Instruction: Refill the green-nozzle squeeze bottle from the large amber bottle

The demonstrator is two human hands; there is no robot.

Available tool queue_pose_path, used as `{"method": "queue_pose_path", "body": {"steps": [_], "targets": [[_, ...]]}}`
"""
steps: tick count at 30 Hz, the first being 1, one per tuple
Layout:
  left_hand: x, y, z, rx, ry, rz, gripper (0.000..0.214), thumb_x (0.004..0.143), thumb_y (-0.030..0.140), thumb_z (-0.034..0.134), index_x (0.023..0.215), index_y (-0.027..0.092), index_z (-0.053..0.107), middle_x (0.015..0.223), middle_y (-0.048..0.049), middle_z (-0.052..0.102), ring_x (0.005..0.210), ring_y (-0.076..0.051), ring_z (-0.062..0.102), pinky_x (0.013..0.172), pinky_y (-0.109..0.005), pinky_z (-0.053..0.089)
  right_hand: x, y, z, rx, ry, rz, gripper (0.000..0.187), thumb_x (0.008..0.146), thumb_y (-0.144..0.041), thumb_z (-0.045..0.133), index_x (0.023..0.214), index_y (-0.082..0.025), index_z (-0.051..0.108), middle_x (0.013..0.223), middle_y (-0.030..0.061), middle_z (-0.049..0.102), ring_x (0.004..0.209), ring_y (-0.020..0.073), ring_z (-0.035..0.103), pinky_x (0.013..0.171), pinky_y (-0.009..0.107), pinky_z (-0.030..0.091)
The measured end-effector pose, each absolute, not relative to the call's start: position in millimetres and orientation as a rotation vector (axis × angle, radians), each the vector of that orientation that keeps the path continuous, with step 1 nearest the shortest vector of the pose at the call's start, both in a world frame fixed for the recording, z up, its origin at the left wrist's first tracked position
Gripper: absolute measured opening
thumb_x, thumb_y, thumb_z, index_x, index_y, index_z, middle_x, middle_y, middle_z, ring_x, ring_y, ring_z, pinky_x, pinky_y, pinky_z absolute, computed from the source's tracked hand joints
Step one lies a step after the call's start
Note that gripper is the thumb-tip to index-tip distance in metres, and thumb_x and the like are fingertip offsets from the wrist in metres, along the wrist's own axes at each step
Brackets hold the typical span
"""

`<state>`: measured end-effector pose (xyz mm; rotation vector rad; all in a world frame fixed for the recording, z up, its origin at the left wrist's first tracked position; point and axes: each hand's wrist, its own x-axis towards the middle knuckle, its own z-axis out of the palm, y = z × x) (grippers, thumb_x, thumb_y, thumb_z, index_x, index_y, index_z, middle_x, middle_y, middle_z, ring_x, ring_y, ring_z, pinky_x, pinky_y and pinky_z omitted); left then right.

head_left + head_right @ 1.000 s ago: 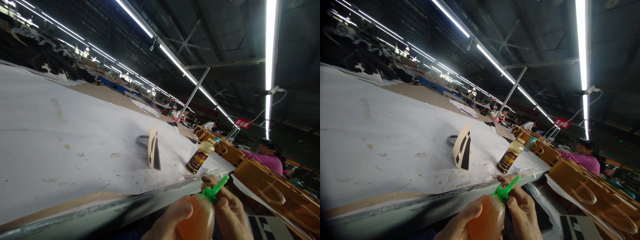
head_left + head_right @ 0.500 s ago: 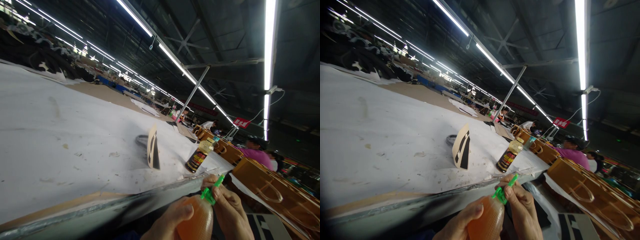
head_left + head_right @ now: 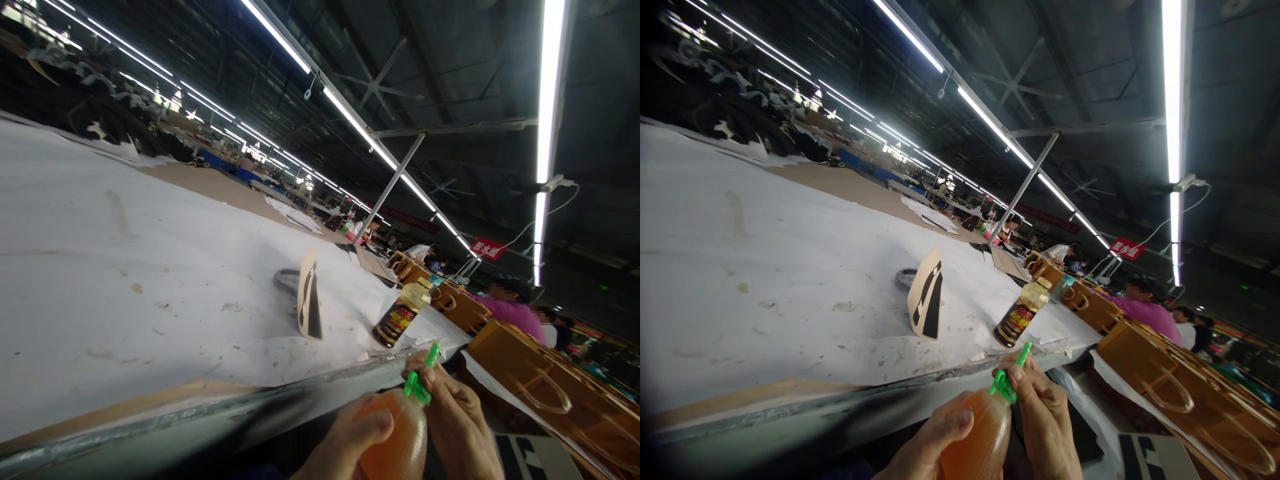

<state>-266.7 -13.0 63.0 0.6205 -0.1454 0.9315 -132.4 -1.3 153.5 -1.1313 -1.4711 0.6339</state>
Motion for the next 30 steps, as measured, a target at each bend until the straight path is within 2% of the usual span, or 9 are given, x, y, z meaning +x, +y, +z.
{"method": "queue_pose_path", "body": {"steps": [4, 7, 10, 14, 19, 23, 25, 27, 30], "targets": [[-262, -6, 62, 0.540, -0.066, 0.986, 0.051, 0.070, 0.047, 0.084, 0.102, 0.014, 0.060, 0.077, -0.0031, 0.068, 0.063, -0.013, 0.066, 0.059, -0.024, 0.049, -130, 1, 147, -1.196, -1.431, 0.628, 0.036, 0.069, -0.057, 0.080, 0.068, -0.021, 0.076, 0.077, 0.0035, 0.065, 0.080, 0.0186, 0.057, 0.071, 0.021, 0.049], [-261, -11, 63, 0.503, -0.024, 1.034, 0.053, 0.066, 0.045, 0.088, 0.100, 0.016, 0.059, 0.080, -0.0008, 0.066, 0.062, -0.010, 0.062, 0.058, -0.021, 0.047, -130, 2, 142, -1.234, -1.400, 0.621, 0.033, 0.072, -0.055, 0.079, 0.077, -0.022, 0.077, 0.084, 0.0019, 0.067, 0.080, 0.0169, 0.056, 0.070, 0.019, 0.050], [-261, -13, 63, 0.531, 0.043, 1.076, 0.057, 0.064, 0.046, 0.089, 0.104, 0.018, 0.059, 0.080, -0.0006, 0.065, 0.058, -0.009, 0.058, 0.052, -0.019, 0.043, -134, 3, 138, -1.269, -1.380, 0.599, 0.031, 0.075, -0.053, 0.078, 0.084, -0.023, 0.078, 0.094, 0.0016, 0.070, 0.091, 0.0188, 0.059, 0.077, 0.020, 0.051], [-261, -9, 60, 0.575, 0.177, 1.219, 0.062, 0.058, 0.049, 0.091, 0.102, 0.017, 0.062, 0.091, -0.0055, 0.068, 0.075, -0.016, 0.064, 0.063, -0.023, 0.050, -138, 4, 136, -1.306, -1.369, 0.552, 0.034, 0.075, -0.053, 0.077, 0.090, -0.024, 0.078, 0.098, 0.0006, 0.071, 0.095, 0.0203, 0.062, 0.083, 0.022, 0.051], [-259, -6, 57, 0.735, 0.287, 1.356, 0.056, 0.062, 0.046, 0.087, 0.105, 0.019, 0.061, 0.096, -0.0089, 0.071, 0.090, -0.028, 0.066, 0.078, -0.036, 0.055, -137, 5, 134, -1.363, -1.394, 0.420, 0.038, 0.071, -0.056, 0.077, 0.081, -0.019, 0.076, 0.086, 0.0027, 0.068, 0.092, 0.0225, 0.061, 0.081, 0.025, 0.050], [-254, -7, 57, 0.882, 0.439, 1.550, 0.051, 0.064, 0.030, 0.084, 0.108, 0.022, 0.061, 0.102, -0.0067, 0.068, 0.093, -0.027, 0.064, 0.082, -0.036, 0.054, -146, -2, 137, -1.433, -1.403, 0.272, 0.038, 0.071, -0.055, 0.078, 0.063, -0.019, 0.065, 0.073, -0.0010, 0.056, 0.070, 0.0147, 0.051, 0.065, 0.020, 0.043], [-253, -7, 57, 0.962, 0.526, 1.688, 0.051, 0.062, 0.024, 0.083, 0.108, 0.022, 0.062, 0.101, -0.0053, 0.065, 0.094, -0.026, 0.062, 0.085, -0.036, 0.052, -154, -7, 138, -1.456, -1.401, 0.203, 0.042, 0.074, -0.055, 0.076, 0.059, -0.020, 0.059, 0.072, -0.0019, 0.052, 0.067, 0.0131, 0.047, 0.064, 0.020, 0.040], [-254, -6, 58, 0.986, 0.537, 1.740, 0.050, 0.062, 0.023, 0.083, 0.108, 0.021, 0.063, 0.101, -0.0045, 0.064, 0.094, -0.025, 0.061, 0.085, -0.034, 0.051, -160, -10, 137, -1.458, -1.401, 0.162, 0.043, 0.078, -0.058, 0.072, 0.060, -0.021, 0.059, 0.072, -0.0012, 0.052, 0.068, 0.0141, 0.047, 0.067, 0.021, 0.040], [-260, -4, 61, 0.902, 0.430, 1.670, 0.053, 0.061, 0.027, 0.086, 0.108, 0.020, 0.063, 0.099, -0.0040, 0.067, 0.090, -0.022, 0.061, 0.082, -0.030, 0.051, -155, -8, 132, -1.415, -1.402, 0.199, 0.044, 0.081, -0.065, 0.065, 0.074, -0.022, 0.070, 0.077, 0.0027, 0.063, 0.076, 0.0198, 0.057, 0.072, 0.024, 0.046]]}}
